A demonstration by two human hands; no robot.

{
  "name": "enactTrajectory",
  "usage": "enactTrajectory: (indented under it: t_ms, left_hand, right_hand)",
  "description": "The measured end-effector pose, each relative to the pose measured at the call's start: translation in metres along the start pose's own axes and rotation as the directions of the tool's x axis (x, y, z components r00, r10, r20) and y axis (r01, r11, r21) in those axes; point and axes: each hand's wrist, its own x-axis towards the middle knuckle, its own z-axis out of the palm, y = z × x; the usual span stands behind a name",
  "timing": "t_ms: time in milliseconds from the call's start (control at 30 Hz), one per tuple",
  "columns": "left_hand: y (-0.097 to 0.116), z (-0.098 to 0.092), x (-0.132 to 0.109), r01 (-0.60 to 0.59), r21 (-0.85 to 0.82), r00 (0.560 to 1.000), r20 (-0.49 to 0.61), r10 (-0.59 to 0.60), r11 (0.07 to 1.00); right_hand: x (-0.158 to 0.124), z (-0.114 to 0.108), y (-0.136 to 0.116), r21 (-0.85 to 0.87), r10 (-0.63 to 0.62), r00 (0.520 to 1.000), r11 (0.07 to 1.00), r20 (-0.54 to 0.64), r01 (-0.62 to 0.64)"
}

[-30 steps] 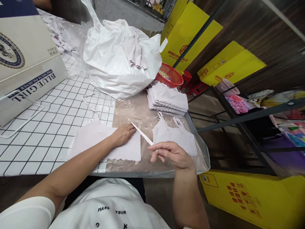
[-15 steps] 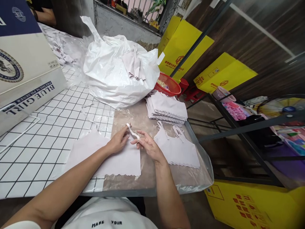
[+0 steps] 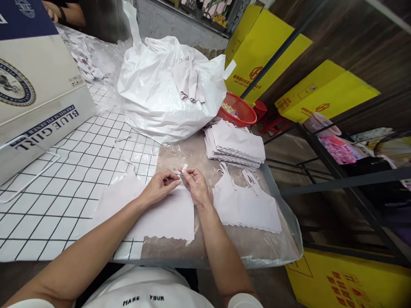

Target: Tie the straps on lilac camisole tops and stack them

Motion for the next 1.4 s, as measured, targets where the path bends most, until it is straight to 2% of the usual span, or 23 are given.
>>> enactTrajectory:
  t_ms: [167, 400, 600, 700, 800, 967, 1033, 1167, 1300, 1400]
  left_hand:
    - [-0.006, 0.005, 0.001, 0.043, -0.126, 0.997, -0.064, -0.051, 0.991]
    - [-0.006, 0.003, 0.002, 0.008, -0.15, 0.997, -0.074, -0.02, 0.989]
    - [-0.001, 0.003, 0.002, 0.028, -0.177, 1.0, -0.006, -0.029, 0.984]
    - [-0.002, 0.002, 0.002, 0.058, -0.148, 0.998, -0.013, -0.06, 0.987]
    - [-0.002, 0.002, 0.002, 0.062, -0.142, 0.998, -0.013, -0.064, 0.988]
    - [-0.001, 0.001, 0.001, 0.035, -0.173, 0.999, -0.002, -0.036, 0.984]
    - [-0.001, 0.001, 0.001, 0.036, -0.17, 0.999, -0.001, -0.036, 0.985]
    - [-0.003, 0.0, 0.001, 0.06, -0.153, 0.997, -0.04, -0.067, 0.986]
    - [-0.003, -0.001, 0.001, 0.065, -0.163, 0.995, -0.058, -0.075, 0.984]
    - [-0.001, -0.002, 0.0, 0.063, -0.111, 0.998, -0.014, -0.065, 0.992]
  right_hand:
    - [-0.001, 0.006, 0.01, 0.029, -0.108, 0.994, 0.994, 0.002, 0.108]
    - [-0.003, 0.006, 0.011, 0.036, -0.103, 0.991, 0.994, 0.083, 0.1]
    - [-0.007, -0.001, 0.003, 0.301, -0.127, 0.989, 0.948, 0.076, 0.099]
    - [-0.007, -0.006, 0.002, 0.343, -0.123, 0.992, 0.934, 0.032, 0.104]
    - [-0.006, -0.005, 0.003, 0.254, -0.099, 0.991, 0.964, 0.094, 0.072]
    - [-0.006, 0.002, 0.011, 0.11, -0.117, 0.981, 0.989, 0.158, 0.1]
    - [-0.006, 0.001, 0.014, 0.081, -0.082, 0.985, 0.994, 0.151, 0.07]
    - [-0.006, -0.006, 0.013, -0.046, -0.018, 0.998, 0.999, 0.059, 0.021]
    - [-0.007, -0.009, 0.008, -0.17, 0.021, 0.992, 0.985, 0.123, 0.0]
    - [-0.006, -0.007, 0.01, -0.156, 0.008, 0.986, 0.988, 0.167, 0.018]
